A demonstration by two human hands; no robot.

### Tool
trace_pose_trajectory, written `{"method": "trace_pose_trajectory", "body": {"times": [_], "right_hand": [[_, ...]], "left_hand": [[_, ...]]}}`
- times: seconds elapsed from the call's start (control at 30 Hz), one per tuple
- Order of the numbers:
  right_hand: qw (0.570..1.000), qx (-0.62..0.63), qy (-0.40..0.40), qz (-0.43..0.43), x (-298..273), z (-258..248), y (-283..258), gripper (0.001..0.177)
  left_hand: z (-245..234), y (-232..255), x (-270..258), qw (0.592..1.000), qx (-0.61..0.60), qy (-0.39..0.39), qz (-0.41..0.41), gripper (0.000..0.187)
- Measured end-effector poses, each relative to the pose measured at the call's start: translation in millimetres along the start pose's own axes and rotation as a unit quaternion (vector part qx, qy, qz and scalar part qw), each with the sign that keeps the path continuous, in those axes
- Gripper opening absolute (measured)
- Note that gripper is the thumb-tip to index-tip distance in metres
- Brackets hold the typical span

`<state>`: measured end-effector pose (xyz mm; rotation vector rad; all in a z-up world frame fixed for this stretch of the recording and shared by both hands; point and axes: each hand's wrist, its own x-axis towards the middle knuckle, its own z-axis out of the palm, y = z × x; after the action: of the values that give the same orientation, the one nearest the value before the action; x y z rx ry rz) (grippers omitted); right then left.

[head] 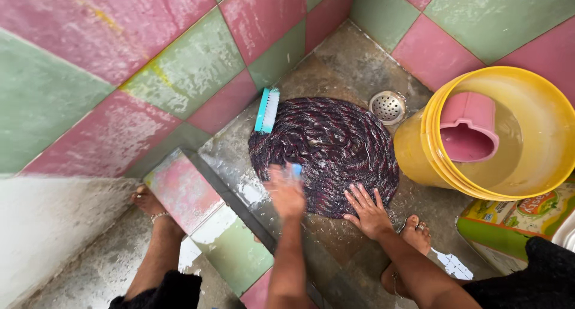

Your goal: The person washes a rug on a bathroom floor by scrubbing it with a brush, rinsing it with water from a bucket using a mug, and wringing it out by hand.

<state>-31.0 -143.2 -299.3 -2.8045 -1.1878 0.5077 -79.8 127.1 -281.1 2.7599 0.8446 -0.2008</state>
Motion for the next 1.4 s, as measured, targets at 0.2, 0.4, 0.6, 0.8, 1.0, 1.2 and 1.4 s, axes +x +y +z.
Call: {"method": "trace_pose_trajectory", "body": {"times": [0.2,0.4,0.6,0.8,1.0,1.2,1.4], "right_hand": [[0.992,0.053,0.094,-0.058,11,-3,-50,0.083],[0.995,0.058,0.058,-0.051,8,12,-2,0.039],[0.995,0.026,0.006,0.101,21,-10,21,0.016],[0.987,0.096,-0.069,0.106,133,-95,-18,0.05],[0.962,0.041,0.219,-0.159,257,-103,-123,0.062],[0.961,-0.063,0.166,-0.214,321,-87,-133,0.072],[0.973,0.111,0.108,-0.169,284,-116,-67,0.039]], "left_hand": [[19,-22,0,0.995,-0.002,0.096,-0.009,0.076],[35,-8,-74,0.995,-0.017,0.082,-0.054,0.063],[74,-8,-118,0.946,-0.282,-0.063,-0.144,0.041],[97,-53,-40,0.585,-0.757,0.055,-0.286,0.06],[61,-51,-11,0.7,-0.684,0.186,-0.089,0.05],[48,-56,7,0.803,-0.558,0.154,-0.145,0.027],[33,-52,37,0.885,-0.393,0.103,-0.227,0.05]]}}
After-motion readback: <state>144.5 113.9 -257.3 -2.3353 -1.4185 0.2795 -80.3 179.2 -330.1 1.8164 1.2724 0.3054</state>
